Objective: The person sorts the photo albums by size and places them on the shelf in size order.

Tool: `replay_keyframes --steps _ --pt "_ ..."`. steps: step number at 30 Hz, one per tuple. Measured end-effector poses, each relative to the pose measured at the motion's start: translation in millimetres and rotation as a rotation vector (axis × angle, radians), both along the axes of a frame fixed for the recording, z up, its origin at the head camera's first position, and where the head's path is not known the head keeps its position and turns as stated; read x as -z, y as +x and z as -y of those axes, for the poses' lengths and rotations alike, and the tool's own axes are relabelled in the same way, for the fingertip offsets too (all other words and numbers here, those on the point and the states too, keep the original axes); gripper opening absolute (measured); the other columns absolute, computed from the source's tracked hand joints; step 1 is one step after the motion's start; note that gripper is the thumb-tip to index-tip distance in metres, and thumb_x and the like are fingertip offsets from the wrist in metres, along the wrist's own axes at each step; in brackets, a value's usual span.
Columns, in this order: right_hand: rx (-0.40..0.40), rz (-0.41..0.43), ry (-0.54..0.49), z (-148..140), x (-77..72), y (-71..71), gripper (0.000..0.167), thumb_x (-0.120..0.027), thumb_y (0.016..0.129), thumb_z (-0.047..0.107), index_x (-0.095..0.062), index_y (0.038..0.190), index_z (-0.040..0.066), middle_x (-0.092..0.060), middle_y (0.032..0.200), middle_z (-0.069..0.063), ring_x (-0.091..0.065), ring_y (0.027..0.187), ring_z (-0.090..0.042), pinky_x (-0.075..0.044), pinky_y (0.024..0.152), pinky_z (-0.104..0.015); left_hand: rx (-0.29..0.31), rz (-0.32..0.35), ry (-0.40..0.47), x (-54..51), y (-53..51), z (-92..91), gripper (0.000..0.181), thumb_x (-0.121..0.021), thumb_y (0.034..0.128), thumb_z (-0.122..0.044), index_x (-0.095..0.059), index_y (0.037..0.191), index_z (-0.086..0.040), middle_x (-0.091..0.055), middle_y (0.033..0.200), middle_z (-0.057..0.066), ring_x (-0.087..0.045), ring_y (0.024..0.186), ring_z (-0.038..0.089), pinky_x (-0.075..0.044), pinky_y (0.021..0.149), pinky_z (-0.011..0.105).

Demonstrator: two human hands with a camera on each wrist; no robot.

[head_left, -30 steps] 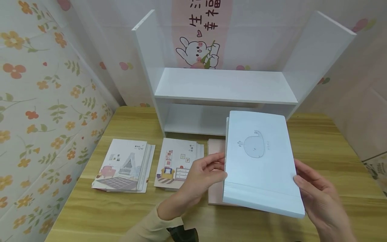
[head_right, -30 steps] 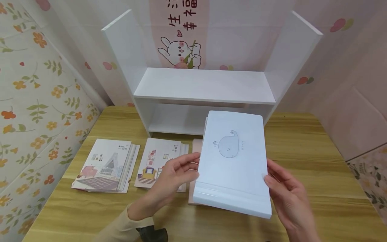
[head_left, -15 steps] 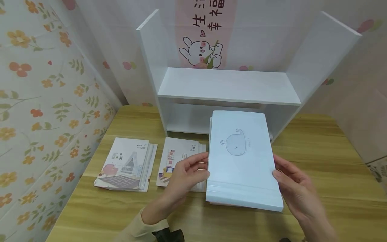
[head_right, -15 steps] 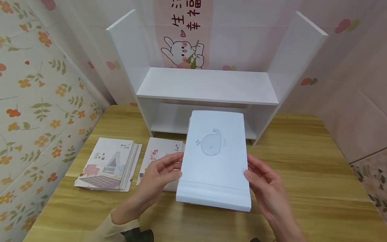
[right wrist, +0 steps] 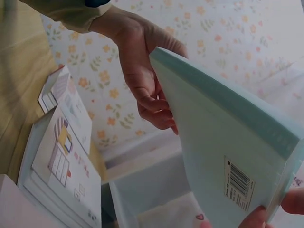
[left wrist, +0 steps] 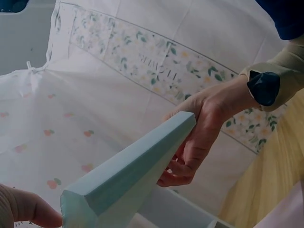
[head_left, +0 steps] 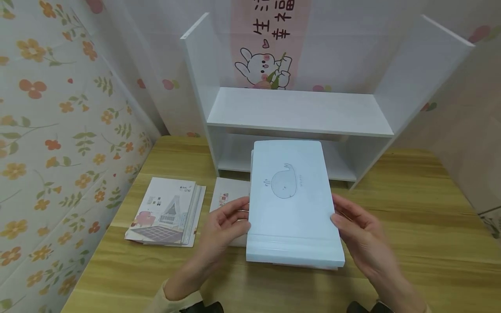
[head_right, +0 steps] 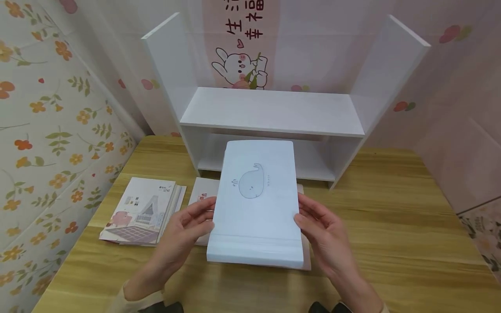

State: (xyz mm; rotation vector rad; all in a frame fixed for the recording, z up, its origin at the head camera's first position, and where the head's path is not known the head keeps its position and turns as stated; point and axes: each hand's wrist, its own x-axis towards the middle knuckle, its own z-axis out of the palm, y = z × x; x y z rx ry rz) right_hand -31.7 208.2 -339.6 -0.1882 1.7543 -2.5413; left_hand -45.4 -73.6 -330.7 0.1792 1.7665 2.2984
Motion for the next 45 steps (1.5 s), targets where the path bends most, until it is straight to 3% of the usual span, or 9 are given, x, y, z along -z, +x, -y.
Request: replay_keyframes --steps 11,26,34,45 --pt "-0.047 -0.027 -0.005 23 -11.2 -6.9 0.044 -0.047 0.091 -0.012 -0.055 0.131 0.006 -0.060 0.122 -0.004 -0.056 0.108 -0.014 -0.047 0.089 -0.023 -0.076 -0.055 0.059 -8.2 7.6 18.1 0.050 -0.056 0.0804 0.009 -0.042 0.128 0.018 -0.053 0.111 0.014 -0.057 0.096 0.017 -0.049 0.082 0.019" --pt "-0.088 -0.093 -0.010 40 -25.8 -15.0 0.043 -0.047 0.091 -0.013 -0.054 0.130 0.003 -0.058 0.123 -0.008 -0.055 0.110 -0.017 -0.047 0.090 -0.024 -0.119 -0.164 0.086 -18.7 12.7 33.7 0.048 -0.053 0.0830 0.011 -0.039 0.129 0.019 -0.055 0.114 0.014 -0.058 0.100 0.018 -0.050 0.083 0.022" --pt "-0.080 -0.158 -0.041 45 -34.1 -21.6 0.043 -0.047 0.089 -0.016 -0.054 0.128 -0.001 -0.058 0.119 -0.011 -0.056 0.106 -0.018 -0.049 0.086 -0.025 -0.143 -0.174 0.071 -30.6 10.1 35.8 0.047 -0.052 0.0840 0.011 -0.040 0.130 0.016 -0.052 0.117 0.019 -0.057 0.103 0.022 -0.048 0.087 0.024" --pt "-0.035 -0.172 -0.023 47 -46.7 -31.4 0.042 -0.047 0.089 -0.015 -0.054 0.128 -0.001 -0.058 0.119 -0.012 -0.055 0.104 -0.019 -0.051 0.083 -0.024 -0.134 -0.221 0.090 -45.6 -1.1 36.1 0.046 -0.049 0.0839 0.011 -0.040 0.129 0.017 -0.051 0.117 0.020 -0.055 0.101 0.020 -0.047 0.088 0.024"
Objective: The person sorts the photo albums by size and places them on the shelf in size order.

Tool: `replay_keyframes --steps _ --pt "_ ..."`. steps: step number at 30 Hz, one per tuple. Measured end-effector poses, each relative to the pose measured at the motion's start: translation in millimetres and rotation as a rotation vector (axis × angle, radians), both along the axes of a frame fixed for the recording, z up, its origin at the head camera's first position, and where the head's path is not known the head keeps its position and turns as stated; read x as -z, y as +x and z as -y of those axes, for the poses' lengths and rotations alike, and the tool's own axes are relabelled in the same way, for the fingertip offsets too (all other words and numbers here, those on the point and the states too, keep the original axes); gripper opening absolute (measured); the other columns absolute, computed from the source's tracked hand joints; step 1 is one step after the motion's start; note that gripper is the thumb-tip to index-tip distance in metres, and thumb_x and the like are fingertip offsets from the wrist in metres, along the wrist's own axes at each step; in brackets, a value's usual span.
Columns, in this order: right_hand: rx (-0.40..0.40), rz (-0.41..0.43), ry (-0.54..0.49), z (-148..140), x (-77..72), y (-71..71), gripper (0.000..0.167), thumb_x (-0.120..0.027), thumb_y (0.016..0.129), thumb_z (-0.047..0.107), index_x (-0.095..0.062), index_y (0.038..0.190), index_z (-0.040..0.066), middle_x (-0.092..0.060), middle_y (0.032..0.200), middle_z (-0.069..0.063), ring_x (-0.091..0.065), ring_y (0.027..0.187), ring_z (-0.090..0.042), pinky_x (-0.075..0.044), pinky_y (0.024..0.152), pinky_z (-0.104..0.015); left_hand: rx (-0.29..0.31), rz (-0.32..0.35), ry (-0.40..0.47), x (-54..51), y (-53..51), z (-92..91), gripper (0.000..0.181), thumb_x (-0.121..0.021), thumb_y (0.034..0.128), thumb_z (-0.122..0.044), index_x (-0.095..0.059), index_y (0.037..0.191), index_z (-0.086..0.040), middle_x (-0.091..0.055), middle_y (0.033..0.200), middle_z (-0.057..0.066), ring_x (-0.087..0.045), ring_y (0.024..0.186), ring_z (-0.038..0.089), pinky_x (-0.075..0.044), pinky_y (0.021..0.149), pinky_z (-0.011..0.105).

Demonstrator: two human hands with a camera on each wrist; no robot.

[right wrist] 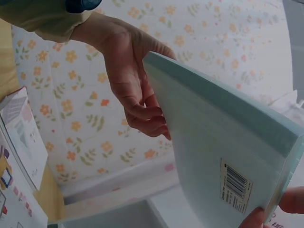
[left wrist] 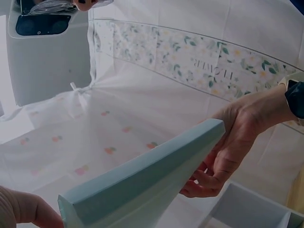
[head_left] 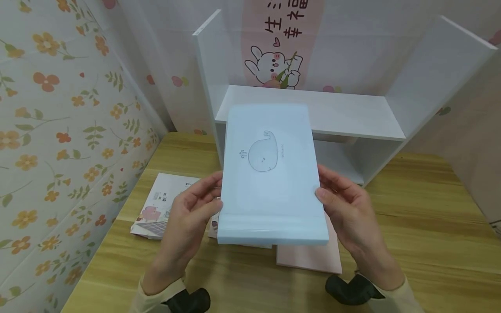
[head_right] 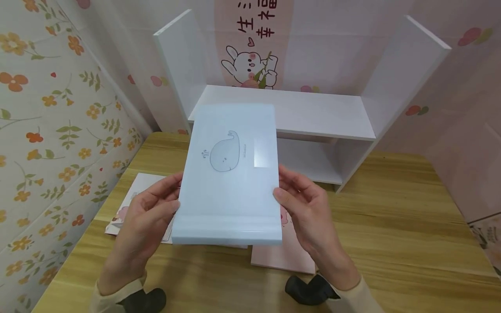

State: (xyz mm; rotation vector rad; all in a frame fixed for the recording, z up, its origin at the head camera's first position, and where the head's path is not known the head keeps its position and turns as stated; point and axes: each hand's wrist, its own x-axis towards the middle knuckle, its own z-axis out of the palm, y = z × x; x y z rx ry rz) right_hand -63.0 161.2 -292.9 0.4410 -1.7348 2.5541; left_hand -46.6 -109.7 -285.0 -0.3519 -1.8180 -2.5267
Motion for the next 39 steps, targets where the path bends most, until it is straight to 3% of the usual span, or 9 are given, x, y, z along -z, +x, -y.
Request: replay_keyframes --steps 6,15,29,39 --pt "0.005 -0.024 -0.017 0 -6.5 -6.0 0.042 -0.046 0.089 -0.015 -0.054 0.128 -0.003 -0.057 0.117 -0.013 -0.054 0.102 -0.019 -0.051 0.079 -0.023 0.012 0.028 -0.003 -8.3 -8.9 -1.0 0.049 -0.049 0.0841 0.009 -0.038 0.131 0.015 -0.049 0.119 0.018 -0.054 0.104 0.020 -0.045 0.091 0.024" --pt "0.031 0.025 0.002 0 -16.5 -13.2 0.039 -0.049 0.091 -0.010 -0.056 0.127 0.001 -0.057 0.113 -0.011 -0.053 0.100 -0.019 -0.051 0.078 -0.022 0.028 0.023 0.012 -15.7 -21.8 -2.0 0.049 -0.050 0.0842 0.006 -0.040 0.131 0.015 -0.049 0.121 0.019 -0.054 0.106 0.021 -0.044 0.093 0.025" --pt "0.073 0.092 0.056 7 -24.6 -32.4 0.038 -0.056 0.092 0.001 -0.056 0.129 0.006 -0.055 0.118 -0.010 -0.054 0.102 -0.020 -0.052 0.081 -0.025 0.029 0.068 -0.005 -19.2 -47.0 0.3 0.048 -0.044 0.0887 0.005 -0.035 0.135 0.014 -0.044 0.127 0.017 -0.044 0.112 0.024 -0.043 0.094 0.023" --pt "0.093 0.128 0.003 12 -27.5 -52.2 0.033 -0.060 0.090 0.004 -0.062 0.123 0.007 -0.056 0.115 -0.009 -0.058 0.096 -0.019 -0.053 0.078 -0.027 0.051 0.097 0.025 -20.0 -71.3 3.1 0.048 -0.042 0.0901 0.005 -0.034 0.137 0.013 -0.044 0.132 0.016 -0.044 0.114 0.021 -0.043 0.094 0.024"
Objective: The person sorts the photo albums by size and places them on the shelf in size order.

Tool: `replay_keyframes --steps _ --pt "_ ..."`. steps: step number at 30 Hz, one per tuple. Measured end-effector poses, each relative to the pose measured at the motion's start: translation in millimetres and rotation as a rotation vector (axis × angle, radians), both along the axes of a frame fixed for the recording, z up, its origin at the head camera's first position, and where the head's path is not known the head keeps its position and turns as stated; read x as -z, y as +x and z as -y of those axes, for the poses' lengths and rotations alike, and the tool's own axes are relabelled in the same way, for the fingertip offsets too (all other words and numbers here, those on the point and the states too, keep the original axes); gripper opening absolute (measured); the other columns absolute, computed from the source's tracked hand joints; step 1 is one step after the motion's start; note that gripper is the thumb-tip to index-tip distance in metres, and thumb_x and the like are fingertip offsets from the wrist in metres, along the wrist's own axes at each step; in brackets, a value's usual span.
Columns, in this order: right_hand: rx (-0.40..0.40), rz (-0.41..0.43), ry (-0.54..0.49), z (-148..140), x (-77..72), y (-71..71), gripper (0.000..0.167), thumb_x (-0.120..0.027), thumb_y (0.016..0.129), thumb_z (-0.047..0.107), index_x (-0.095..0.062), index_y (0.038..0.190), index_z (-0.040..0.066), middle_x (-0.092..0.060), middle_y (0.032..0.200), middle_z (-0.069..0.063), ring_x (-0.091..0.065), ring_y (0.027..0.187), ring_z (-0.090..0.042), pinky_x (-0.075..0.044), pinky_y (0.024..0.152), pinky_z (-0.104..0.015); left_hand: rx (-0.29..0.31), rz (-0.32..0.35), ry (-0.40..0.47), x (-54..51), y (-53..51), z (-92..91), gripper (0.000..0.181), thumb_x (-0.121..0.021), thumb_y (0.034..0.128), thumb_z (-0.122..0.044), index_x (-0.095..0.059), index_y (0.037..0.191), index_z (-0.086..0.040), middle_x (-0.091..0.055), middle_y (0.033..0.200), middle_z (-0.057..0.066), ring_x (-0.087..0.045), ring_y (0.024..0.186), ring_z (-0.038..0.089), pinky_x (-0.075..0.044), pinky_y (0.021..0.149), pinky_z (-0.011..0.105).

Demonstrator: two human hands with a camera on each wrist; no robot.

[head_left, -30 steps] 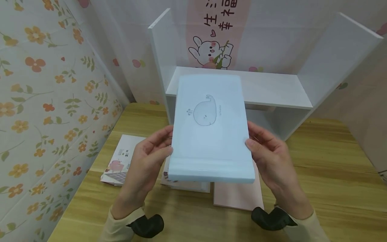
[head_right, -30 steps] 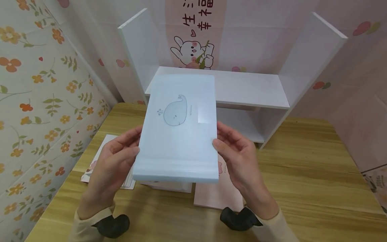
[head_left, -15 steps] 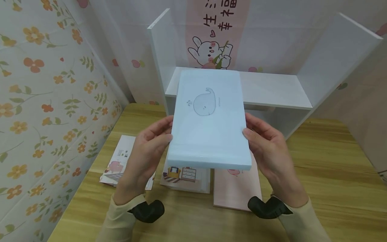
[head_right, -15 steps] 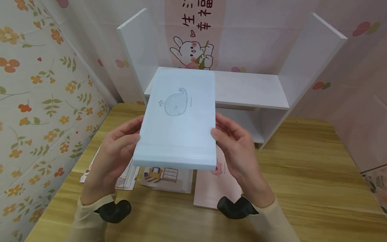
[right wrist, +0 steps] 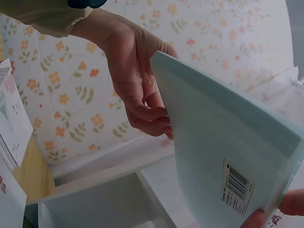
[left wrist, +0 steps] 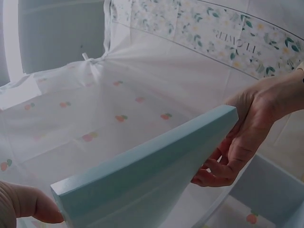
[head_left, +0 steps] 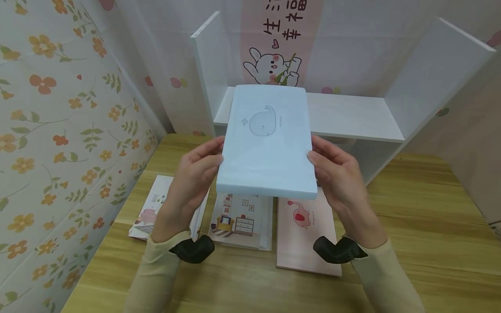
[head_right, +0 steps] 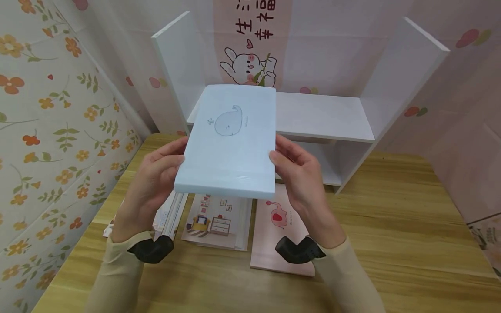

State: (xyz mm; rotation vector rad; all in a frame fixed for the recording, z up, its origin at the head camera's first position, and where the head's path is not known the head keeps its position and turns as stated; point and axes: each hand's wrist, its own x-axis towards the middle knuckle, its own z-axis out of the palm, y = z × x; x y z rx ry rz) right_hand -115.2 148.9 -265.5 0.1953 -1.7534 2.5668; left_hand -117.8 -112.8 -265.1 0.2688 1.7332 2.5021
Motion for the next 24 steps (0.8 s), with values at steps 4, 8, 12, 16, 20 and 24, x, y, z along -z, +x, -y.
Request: replay_keyframes --steps 4,8,12,16,20,24 --pt "0.014 0.015 -0.016 4 -0.4 -9.1 0.033 -0.060 0.089 0.002 -0.063 0.121 0.007 -0.053 0.115 -0.009 -0.053 0.102 -0.019 -0.050 0.082 -0.024 0.001 0.018 0.015 0.9 -9.7 1.6 0.048 -0.043 0.0901 0.004 -0.034 0.137 0.013 -0.044 0.133 0.016 -0.046 0.115 0.020 -0.042 0.095 0.025" --pt "0.032 0.045 0.008 8 -0.6 -18.2 0.044 -0.060 0.089 0.003 -0.050 0.132 -0.001 -0.051 0.117 -0.008 -0.051 0.105 -0.018 -0.048 0.085 -0.021 -0.018 0.044 0.055 1.7 -18.4 1.6 0.048 -0.042 0.0918 0.004 -0.033 0.138 0.012 -0.043 0.136 0.017 -0.047 0.115 0.020 -0.042 0.098 0.027" --pt "0.029 0.077 0.017 11 0.3 -26.4 0.051 -0.059 0.090 0.004 -0.040 0.137 -0.007 -0.050 0.117 -0.006 -0.050 0.106 -0.015 -0.045 0.087 -0.020 -0.052 0.076 0.129 2.3 -26.5 -0.1 0.047 -0.043 0.0924 0.007 -0.033 0.138 0.012 -0.042 0.134 0.016 -0.047 0.114 0.020 -0.042 0.098 0.028" --pt "0.028 0.090 0.011 13 2.1 -34.3 0.051 -0.058 0.091 0.003 -0.040 0.137 -0.007 -0.051 0.118 -0.005 -0.050 0.107 -0.015 -0.043 0.092 -0.021 -0.097 0.103 0.189 3.6 -33.2 -2.2 0.046 -0.043 0.0920 0.008 -0.034 0.137 0.014 -0.046 0.126 0.012 -0.050 0.109 0.019 -0.045 0.093 0.025" --pt "0.047 0.098 0.001 15 3.6 -42.4 0.050 -0.059 0.090 0.003 -0.041 0.136 -0.008 -0.053 0.118 -0.005 -0.051 0.108 -0.016 -0.041 0.098 -0.026 -0.139 0.113 0.223 6.1 -38.7 -3.7 0.040 -0.046 0.0920 0.006 -0.041 0.131 0.012 -0.049 0.124 0.012 -0.052 0.105 0.019 -0.046 0.092 0.026" --pt "0.065 0.106 0.001 18 5.5 -49.4 0.048 -0.058 0.090 0.001 -0.043 0.134 -0.008 -0.053 0.116 -0.005 -0.052 0.106 -0.015 -0.040 0.100 -0.028 -0.166 0.113 0.228 9.2 -43.4 -4.3 0.030 -0.047 0.0931 0.003 -0.048 0.123 0.009 -0.045 0.129 0.013 -0.050 0.109 0.022 -0.041 0.100 0.033"
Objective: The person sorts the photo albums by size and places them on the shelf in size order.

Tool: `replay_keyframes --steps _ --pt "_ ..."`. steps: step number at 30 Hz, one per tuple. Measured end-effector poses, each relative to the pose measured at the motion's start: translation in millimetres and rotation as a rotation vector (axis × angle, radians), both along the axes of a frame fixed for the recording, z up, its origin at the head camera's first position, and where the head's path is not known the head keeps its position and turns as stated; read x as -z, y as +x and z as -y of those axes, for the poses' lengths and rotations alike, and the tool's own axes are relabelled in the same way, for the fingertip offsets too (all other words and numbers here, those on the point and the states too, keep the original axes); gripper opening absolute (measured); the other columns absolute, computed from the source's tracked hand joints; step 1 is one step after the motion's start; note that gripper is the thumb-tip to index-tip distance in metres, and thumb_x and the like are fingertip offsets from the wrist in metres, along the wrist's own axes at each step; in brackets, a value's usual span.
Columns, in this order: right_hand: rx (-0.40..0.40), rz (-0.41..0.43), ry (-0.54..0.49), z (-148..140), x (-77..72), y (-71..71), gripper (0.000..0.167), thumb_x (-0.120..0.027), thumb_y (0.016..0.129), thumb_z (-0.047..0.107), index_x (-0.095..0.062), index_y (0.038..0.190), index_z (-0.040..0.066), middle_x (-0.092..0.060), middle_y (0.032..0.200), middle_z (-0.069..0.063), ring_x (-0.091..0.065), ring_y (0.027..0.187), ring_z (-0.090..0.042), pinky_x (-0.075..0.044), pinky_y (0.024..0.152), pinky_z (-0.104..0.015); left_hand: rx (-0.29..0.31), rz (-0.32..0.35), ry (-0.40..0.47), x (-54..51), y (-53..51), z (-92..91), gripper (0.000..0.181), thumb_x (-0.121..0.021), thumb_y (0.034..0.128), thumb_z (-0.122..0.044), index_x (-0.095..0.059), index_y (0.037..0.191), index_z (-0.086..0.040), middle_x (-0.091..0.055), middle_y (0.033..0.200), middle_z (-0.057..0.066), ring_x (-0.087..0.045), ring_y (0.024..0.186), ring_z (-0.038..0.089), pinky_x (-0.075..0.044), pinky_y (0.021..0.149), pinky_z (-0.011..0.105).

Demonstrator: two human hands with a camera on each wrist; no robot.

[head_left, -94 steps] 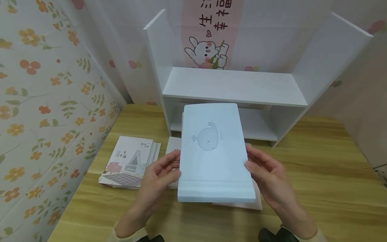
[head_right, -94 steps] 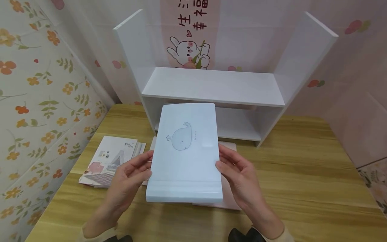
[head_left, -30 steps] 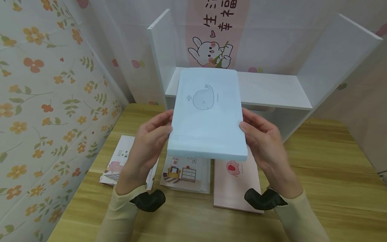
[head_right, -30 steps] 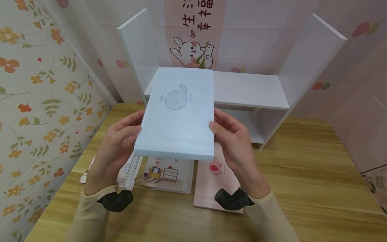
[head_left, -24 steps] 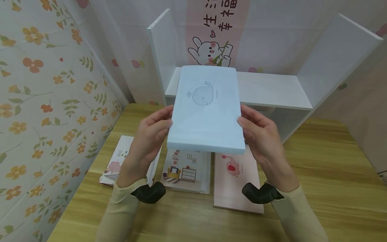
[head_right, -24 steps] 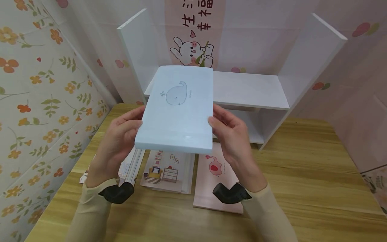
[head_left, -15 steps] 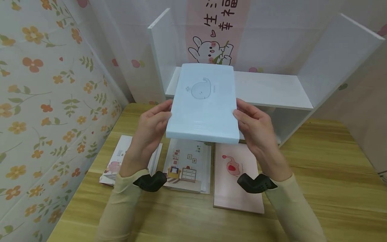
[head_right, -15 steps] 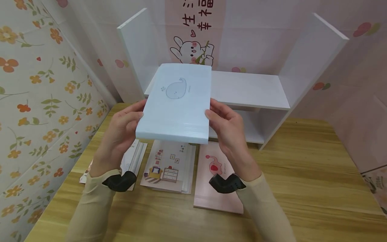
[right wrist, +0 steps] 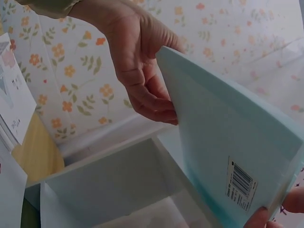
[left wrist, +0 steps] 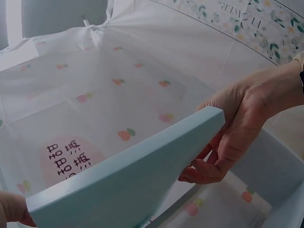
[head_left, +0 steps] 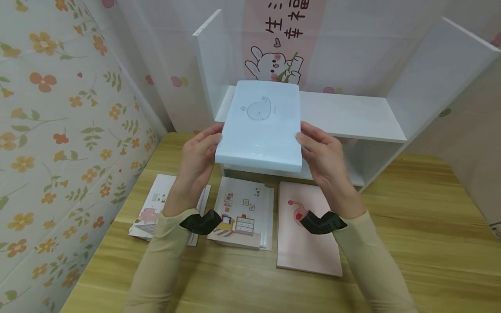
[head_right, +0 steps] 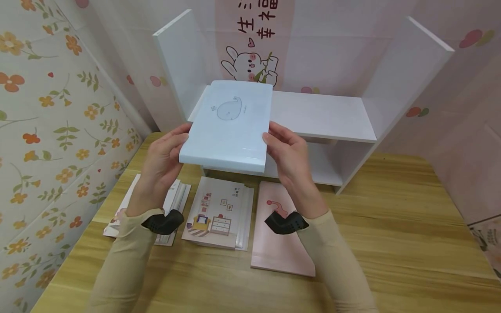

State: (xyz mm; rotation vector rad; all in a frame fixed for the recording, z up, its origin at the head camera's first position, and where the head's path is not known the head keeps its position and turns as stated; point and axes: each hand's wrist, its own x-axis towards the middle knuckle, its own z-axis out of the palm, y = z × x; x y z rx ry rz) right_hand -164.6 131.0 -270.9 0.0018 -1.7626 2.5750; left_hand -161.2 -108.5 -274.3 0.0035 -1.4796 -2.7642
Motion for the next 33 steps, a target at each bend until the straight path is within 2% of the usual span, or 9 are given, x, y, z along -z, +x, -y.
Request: replay_keyframes --steps 6,11,14,17,20,23,26,29,33 --pt "0.031 0.004 -0.041 4 4.7 -8.3 0.031 -0.059 0.089 -0.001 -0.059 0.120 -0.003 -0.056 0.111 -0.007 -0.054 0.101 -0.016 -0.047 0.090 -0.024 -0.051 0.025 0.003 2.0 -6.9 -2.8 0.013 -0.051 0.0926 0.000 -0.060 0.103 0.000 -0.042 0.131 0.013 -0.049 0.111 0.024 -0.039 0.102 0.037" --pt "0.067 -0.002 -0.070 6 7.7 -11.3 0.017 -0.061 0.087 -0.001 -0.067 0.102 0.004 -0.058 0.107 -0.008 -0.057 0.095 -0.016 -0.050 0.083 -0.021 -0.087 0.053 0.031 2.6 -12.8 -4.1 0.015 -0.054 0.0915 0.000 -0.066 0.087 -0.007 -0.046 0.124 0.011 -0.053 0.105 0.022 -0.044 0.096 0.033" --pt "0.056 -0.032 -0.058 5 8.9 -10.3 0.021 -0.062 0.087 0.000 -0.066 0.107 0.002 -0.058 0.109 -0.008 -0.057 0.096 -0.017 -0.049 0.085 -0.022 -0.109 0.059 0.054 3.3 -15.3 -4.4 0.015 -0.055 0.0912 0.000 -0.066 0.084 -0.007 -0.049 0.119 0.011 -0.055 0.100 0.020 -0.048 0.090 0.028" --pt "0.002 -0.104 -0.010 2 11.6 -6.7 0.034 -0.059 0.088 -0.002 -0.057 0.122 -0.006 -0.058 0.116 -0.008 -0.055 0.105 -0.019 -0.046 0.092 -0.023 -0.115 0.052 0.070 4.6 -16.1 -4.3 0.011 -0.055 0.0918 -0.001 -0.065 0.090 -0.003 -0.051 0.116 0.011 -0.057 0.098 0.018 -0.050 0.086 0.024" --pt "-0.071 -0.192 0.030 -1 15.8 -3.5 0.046 -0.052 0.088 -0.010 -0.042 0.133 -0.012 -0.055 0.127 -0.013 -0.051 0.117 -0.021 -0.041 0.098 -0.025 -0.101 0.005 0.062 7.6 -15.0 -3.5 0.021 -0.053 0.0931 -0.002 -0.061 0.111 0.005 -0.051 0.120 0.014 -0.056 0.101 0.019 -0.049 0.087 0.024" --pt "-0.139 -0.256 0.040 -3 19.9 -1.9 0.054 -0.049 0.085 -0.019 -0.036 0.137 -0.012 -0.046 0.137 -0.020 -0.047 0.124 -0.024 -0.039 0.099 -0.026 -0.051 -0.077 0.030 12.5 -12.2 -0.7 0.040 -0.049 0.0920 0.001 -0.045 0.130 0.014 -0.047 0.131 0.016 -0.051 0.109 0.020 -0.043 0.091 0.025" --pt "-0.182 -0.304 0.052 -4 23.0 -1.5 0.062 -0.049 0.080 -0.024 -0.033 0.139 -0.011 -0.037 0.143 -0.022 -0.043 0.127 -0.027 -0.039 0.098 -0.026 0.023 -0.166 -0.012 18.0 -9.1 3.7 0.050 -0.046 0.0883 0.006 -0.035 0.136 0.014 -0.039 0.141 0.017 -0.043 0.119 0.022 -0.038 0.099 0.027" --pt "-0.188 -0.353 0.076 -2 24.7 -1.2 0.066 -0.051 0.077 -0.027 -0.033 0.138 -0.012 -0.035 0.144 -0.022 -0.041 0.129 -0.028 -0.038 0.098 -0.026 0.080 -0.245 -0.060 23.3 -8.6 8.2 0.052 -0.043 0.0872 0.011 -0.032 0.138 0.012 -0.033 0.146 0.018 -0.038 0.127 0.023 -0.033 0.106 0.030" --pt "-0.150 -0.399 0.127 0 25.7 -1.3 0.064 -0.052 0.075 -0.029 -0.035 0.135 -0.014 -0.038 0.142 -0.023 -0.042 0.128 -0.028 -0.038 0.098 -0.026 0.082 -0.303 -0.137 28.2 -10.8 12.8 0.051 -0.044 0.0875 0.013 -0.033 0.137 0.012 -0.036 0.144 0.022 -0.043 0.126 0.024 -0.034 0.105 0.033"
